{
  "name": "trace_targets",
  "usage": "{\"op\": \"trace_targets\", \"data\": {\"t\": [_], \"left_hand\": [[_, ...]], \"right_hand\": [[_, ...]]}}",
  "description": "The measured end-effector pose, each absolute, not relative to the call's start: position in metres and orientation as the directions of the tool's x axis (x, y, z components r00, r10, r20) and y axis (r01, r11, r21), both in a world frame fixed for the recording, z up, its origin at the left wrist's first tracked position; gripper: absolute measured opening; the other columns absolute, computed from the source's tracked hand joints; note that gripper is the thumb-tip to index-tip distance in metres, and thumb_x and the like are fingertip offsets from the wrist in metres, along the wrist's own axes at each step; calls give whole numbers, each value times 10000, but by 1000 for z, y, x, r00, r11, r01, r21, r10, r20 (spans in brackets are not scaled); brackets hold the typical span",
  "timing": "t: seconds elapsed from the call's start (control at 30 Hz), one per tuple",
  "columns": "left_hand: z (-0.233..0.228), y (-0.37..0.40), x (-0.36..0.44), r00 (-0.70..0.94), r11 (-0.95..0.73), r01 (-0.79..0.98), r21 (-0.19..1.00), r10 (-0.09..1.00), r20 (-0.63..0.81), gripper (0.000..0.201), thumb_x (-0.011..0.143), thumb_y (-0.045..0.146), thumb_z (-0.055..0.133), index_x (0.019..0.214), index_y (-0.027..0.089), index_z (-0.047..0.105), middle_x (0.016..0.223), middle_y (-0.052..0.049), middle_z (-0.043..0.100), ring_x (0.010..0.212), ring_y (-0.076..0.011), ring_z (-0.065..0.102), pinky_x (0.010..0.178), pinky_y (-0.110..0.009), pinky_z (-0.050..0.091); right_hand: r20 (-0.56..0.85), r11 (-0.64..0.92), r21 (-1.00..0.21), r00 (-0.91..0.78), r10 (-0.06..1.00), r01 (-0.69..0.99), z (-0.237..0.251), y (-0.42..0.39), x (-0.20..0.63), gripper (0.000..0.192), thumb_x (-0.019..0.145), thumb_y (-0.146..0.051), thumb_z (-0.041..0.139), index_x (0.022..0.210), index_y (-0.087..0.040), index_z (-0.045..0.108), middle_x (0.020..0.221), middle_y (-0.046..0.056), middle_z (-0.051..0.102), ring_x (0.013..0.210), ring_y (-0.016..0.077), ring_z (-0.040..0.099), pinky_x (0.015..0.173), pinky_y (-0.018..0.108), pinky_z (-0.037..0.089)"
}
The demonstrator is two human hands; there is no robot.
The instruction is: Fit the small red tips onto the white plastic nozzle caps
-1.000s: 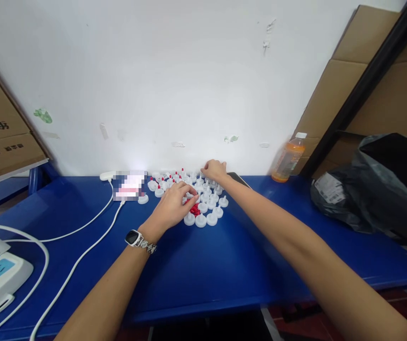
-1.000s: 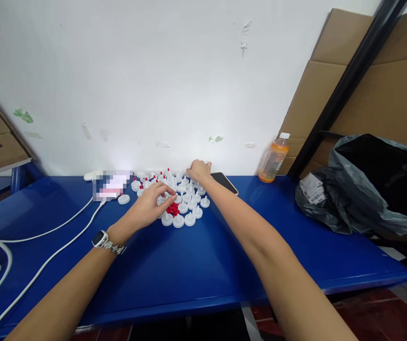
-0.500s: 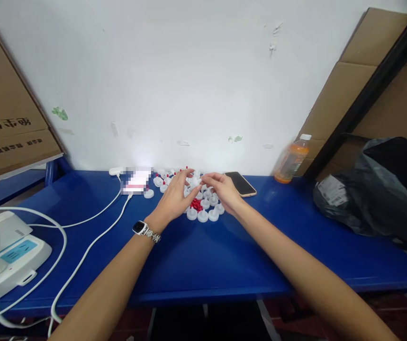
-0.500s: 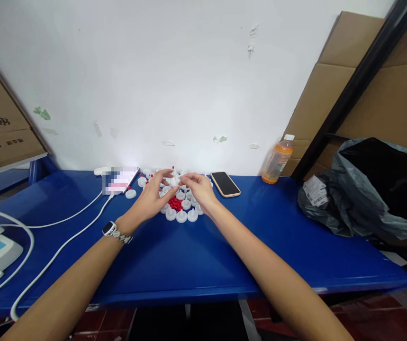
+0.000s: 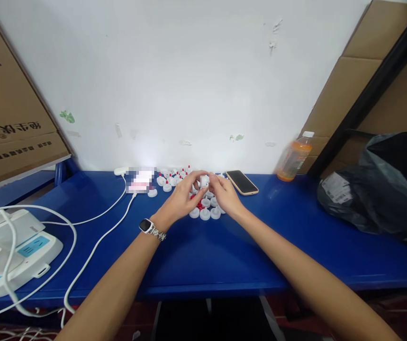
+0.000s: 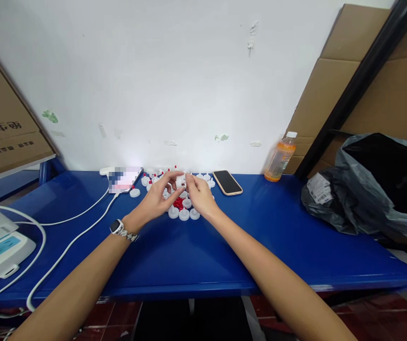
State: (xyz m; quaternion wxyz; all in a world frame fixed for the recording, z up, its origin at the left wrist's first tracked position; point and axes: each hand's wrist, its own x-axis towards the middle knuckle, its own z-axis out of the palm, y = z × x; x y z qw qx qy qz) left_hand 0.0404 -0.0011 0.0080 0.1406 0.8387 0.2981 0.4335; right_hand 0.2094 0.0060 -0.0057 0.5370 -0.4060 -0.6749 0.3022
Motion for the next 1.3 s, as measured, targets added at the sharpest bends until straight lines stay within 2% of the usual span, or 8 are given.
{"op": "trace_targets", "data": {"t": [0.2, 0.4, 0.63, 0.83, 0.93, 1.03, 1.13, 1.3], "left_hand": [[10, -3, 44, 426, -724, 343, 599, 688, 587, 339, 983, 444, 489, 1229, 212, 510, 878, -24, 605, 781, -154, 580, 724, -283, 476], [14, 12, 23, 193, -605, 305, 736, 796, 574, 388, 1006, 538, 356, 1015, 204, 553, 819, -26, 596, 757, -150, 568, 680, -276, 466], [9, 18, 6, 330, -624, 508, 594, 778, 535, 358, 923, 445, 572, 1196, 213, 574, 991, -46, 659, 873, -181, 619, 727, -300, 482], [0, 22, 14, 392, -638, 535, 554, 768, 506, 356, 903, 462, 595, 1166, 224, 589, 1106, -63, 686, 927, -210, 645, 814, -361, 514], [-3, 22, 18, 427, -651, 534, 539, 758, 493, 385, 902, 477, 590, 1193, 224, 580, 1126, -80, 685, 980, -234, 641, 816, -378, 518], [-6, 22, 20, 406, -640, 565, 521, 765, 500, 495, 891, 490, 602, 1297, 222, 516, 1137, -89, 686, 969, -241, 639, 810, -390, 517], [-7, 23, 19, 394, -621, 611, 491, 776, 492, 442, 906, 488, 575, 1256, 221, 544, 1132, -87, 683, 927, -233, 640, 808, -394, 511], [-7, 24, 15, 450, -616, 645, 452, 784, 426, 296, 941, 475, 511, 997, 217, 645, 1035, -67, 685, 868, -220, 632, 796, -385, 498]], "right_hand": [[460, 455, -868, -24, 888, 202, -6, 6, 203, 549, 926, -693, 388, 629, -231, 395, 578, -17, 400, 554, 145, 388, 554, 299, 338], [546, 497, -800, 64, 835, 337, 1, 9, 219, 516, 965, -607, 365, 616, -232, 420, 590, 0, 438, 597, 162, 420, 626, 310, 390], [446, 532, -559, -310, 840, 636, -3, 5, 215, 343, 949, -441, 481, 718, -217, 601, 749, 24, 650, 787, 194, 542, 817, 338, 409], [421, 455, -822, -172, 891, 344, 0, 8, 218, 346, 926, -525, 510, 990, -213, 646, 753, 10, 664, 731, 179, 611, 667, 292, 442], [449, 496, -829, -220, 866, 260, 2, 16, 220, 285, 870, -476, 617, 941, -201, 646, 773, 21, 688, 736, 176, 633, 675, 289, 457], [528, 546, -747, -160, 834, 379, 9, 37, 225, 216, 882, -398, 597, 907, -192, 657, 811, 37, 709, 752, 174, 638, 695, 289, 464], [574, 491, -589, -96, 814, 641, 16, 73, 235, 161, 872, -295, 574, 900, -184, 687, 855, 48, 726, 792, 180, 641, 747, 293, 458], [380, 204, -306, -77, 922, 930, 11, 129, 242, 208, 872, -222, 532, 911, -190, 733, 967, 78, 755, 940, 226, 651, 940, 385, 376]]}}
